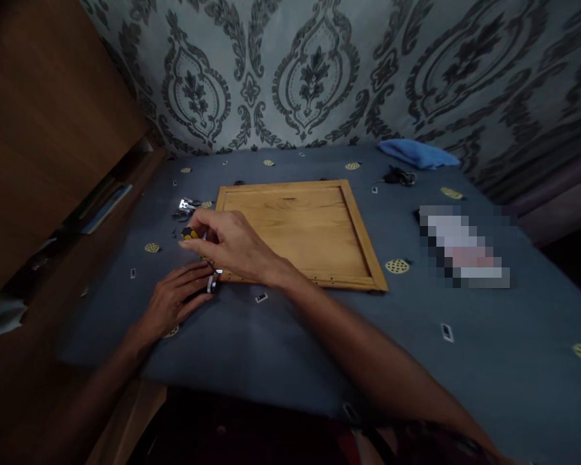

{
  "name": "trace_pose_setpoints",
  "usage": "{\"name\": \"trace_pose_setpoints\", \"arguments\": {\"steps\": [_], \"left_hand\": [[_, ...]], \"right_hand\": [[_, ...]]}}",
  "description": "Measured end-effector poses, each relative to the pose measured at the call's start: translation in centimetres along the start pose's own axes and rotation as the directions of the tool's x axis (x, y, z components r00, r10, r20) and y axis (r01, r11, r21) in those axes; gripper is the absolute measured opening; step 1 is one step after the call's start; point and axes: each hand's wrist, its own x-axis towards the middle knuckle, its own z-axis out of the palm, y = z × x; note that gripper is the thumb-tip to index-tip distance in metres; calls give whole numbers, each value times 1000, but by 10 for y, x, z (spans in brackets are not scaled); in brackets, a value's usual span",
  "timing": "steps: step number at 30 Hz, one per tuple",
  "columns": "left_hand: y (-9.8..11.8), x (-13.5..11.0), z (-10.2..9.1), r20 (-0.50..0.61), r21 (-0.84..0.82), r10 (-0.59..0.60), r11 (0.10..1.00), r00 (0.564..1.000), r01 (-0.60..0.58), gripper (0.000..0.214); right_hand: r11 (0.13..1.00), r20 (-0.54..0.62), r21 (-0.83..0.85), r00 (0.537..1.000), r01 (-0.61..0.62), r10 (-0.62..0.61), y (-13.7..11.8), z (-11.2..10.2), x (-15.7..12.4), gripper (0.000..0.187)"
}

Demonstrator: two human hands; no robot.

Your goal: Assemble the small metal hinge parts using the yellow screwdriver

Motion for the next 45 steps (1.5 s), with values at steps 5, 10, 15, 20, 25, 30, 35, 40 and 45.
{"name": "trace_pose_setpoints", "arguments": {"steps": [5, 10, 15, 20, 25, 30, 35, 40, 45], "left_hand": [[0, 0, -1, 11, -25, -10, 1000, 1000, 11, 29], [1, 0, -1, -5, -16, 1, 1000, 1000, -1, 29], [0, -1, 1, -6, -2, -3, 1000, 1000, 3, 29], [0, -1, 2, -15, -12, -4, 1000, 1000, 4, 29], [0, 0, 1, -11, -3, 1, 1000, 1000, -1, 29], [-1, 0, 1, -13, -14, 7, 1000, 1000, -7, 30], [0, 1, 1, -8, -29, 6, 1000, 1000, -6, 29], [0, 1, 2, -12, -40, -8, 999, 1000, 7, 28], [-1, 0, 2, -8, -48, -8, 999, 1000, 8, 29]], "right_hand": [[1000, -3, -31, 1000, -2, 2, 0, 0, 1, 19], [997, 59, -56, 997, 60, -57, -1, -5, 3, 20], [990, 47, -109, 995, 92, -88, -2, -5, 2, 31], [984, 23, -133, 993, 119, -117, -2, -2, 1, 39], [985, 25, -133, 994, 108, -106, -3, -2, 1, 38], [985, 47, -134, 993, 112, -106, -4, -5, 2, 26], [980, -27, -149, 991, 129, -135, 2, -1, 2, 20], [964, -58, -181, 976, 195, -208, 6, 4, 1, 21], [966, -166, -159, 959, 204, -230, 0, -1, 2, 24]]}}
